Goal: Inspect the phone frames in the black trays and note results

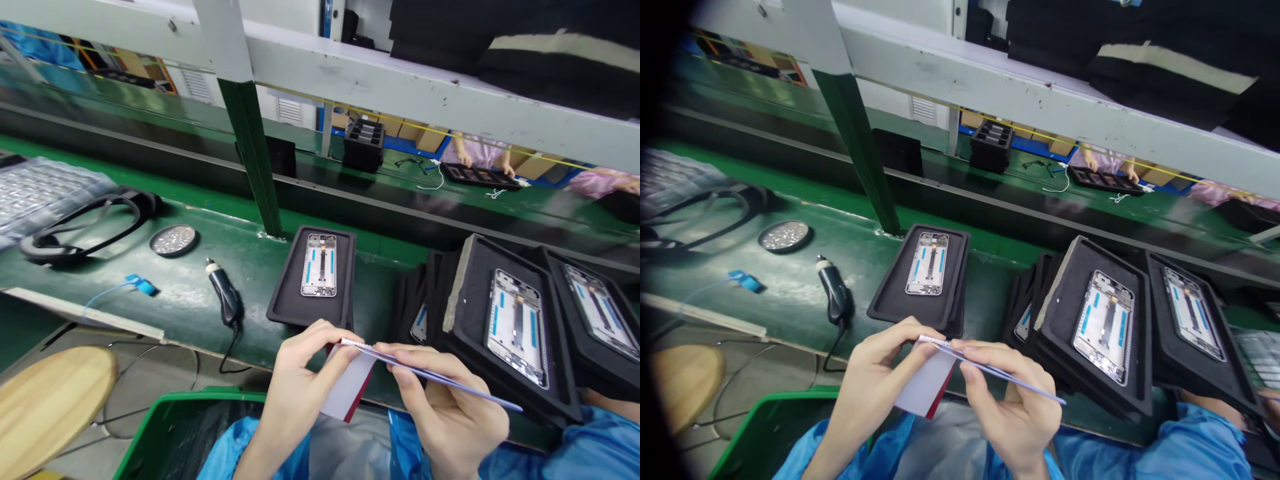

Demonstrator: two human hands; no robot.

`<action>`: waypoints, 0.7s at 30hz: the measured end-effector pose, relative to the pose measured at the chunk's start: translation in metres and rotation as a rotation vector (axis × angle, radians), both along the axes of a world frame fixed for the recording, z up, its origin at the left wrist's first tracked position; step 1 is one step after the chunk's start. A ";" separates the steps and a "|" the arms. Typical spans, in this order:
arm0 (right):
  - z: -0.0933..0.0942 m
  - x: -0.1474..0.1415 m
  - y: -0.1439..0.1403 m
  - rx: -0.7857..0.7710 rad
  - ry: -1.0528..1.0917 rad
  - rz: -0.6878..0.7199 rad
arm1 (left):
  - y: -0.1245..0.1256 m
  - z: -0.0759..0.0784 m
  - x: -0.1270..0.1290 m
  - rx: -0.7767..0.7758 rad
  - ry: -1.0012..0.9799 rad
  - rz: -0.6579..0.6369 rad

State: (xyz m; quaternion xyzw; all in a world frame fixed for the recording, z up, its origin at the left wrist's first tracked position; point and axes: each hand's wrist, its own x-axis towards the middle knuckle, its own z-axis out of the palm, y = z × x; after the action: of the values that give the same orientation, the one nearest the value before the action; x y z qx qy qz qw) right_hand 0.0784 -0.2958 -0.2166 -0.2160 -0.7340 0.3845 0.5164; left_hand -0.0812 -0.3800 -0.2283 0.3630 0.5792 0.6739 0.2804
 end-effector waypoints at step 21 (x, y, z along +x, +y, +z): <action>-0.021 -0.061 0.039 -0.435 -0.104 -0.059 | -0.012 -0.037 -0.043 -0.206 0.129 0.089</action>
State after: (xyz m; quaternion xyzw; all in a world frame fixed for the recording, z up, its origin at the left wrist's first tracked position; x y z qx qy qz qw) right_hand 0.0178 -0.2570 -0.2372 -0.3634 -0.6526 0.5069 0.4303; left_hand -0.1240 -0.3920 -0.2653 0.3489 0.6777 0.5979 0.2482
